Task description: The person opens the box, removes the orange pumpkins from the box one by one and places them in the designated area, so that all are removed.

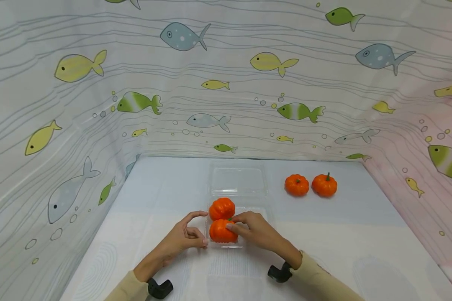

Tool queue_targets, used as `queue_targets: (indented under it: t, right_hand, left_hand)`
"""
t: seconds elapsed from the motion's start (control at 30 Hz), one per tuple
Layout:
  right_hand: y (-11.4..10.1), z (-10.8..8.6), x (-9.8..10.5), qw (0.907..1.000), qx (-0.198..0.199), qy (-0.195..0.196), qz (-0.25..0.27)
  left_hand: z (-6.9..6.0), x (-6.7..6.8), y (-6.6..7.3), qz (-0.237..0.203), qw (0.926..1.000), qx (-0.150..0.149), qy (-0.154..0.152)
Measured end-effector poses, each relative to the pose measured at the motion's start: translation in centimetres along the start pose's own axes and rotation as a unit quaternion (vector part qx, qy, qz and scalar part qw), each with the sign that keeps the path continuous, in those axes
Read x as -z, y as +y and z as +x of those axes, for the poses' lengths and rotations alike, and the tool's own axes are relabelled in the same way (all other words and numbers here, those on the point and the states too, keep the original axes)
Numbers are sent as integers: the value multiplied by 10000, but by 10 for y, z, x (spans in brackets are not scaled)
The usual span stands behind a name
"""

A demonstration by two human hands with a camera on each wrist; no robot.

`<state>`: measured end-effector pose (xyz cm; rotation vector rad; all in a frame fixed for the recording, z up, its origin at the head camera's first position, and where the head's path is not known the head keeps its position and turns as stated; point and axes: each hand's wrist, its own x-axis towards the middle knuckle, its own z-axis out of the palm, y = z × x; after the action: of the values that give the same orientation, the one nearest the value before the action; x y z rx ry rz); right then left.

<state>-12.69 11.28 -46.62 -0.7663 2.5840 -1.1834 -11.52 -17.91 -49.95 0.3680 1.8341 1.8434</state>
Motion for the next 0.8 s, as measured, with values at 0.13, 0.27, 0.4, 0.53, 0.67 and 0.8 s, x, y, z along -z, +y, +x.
queue_targets:
  t: [0.13,0.27,0.4,0.53,0.67,0.8]
  right_hand:
    - [-1,4,-5,9999,121,-88,-13]
    - [-2,5,-10,9997,-62,-210,96]
    - [-5,5,-13,9991,-233,-299,201]
    - [-8,5,-12,9982,-321,-377,334]
    - [-9,5,-10,9975,-393,-387,437]
    - [-7,6,-11,9979,-394,-308,410]
  left_hand:
    - [0,0,0,-9,10000,-4,-5]
    - [0,-1,0,-18,10000,-20,-23]
    - [-1,-1,1,-16,10000,-25,-40]
    - [-1,-1,0,-22,10000,-22,-24]
    - [0,-1,0,-11,10000,-6,-5]
    - [0,-1,0,10,10000,4,-13]
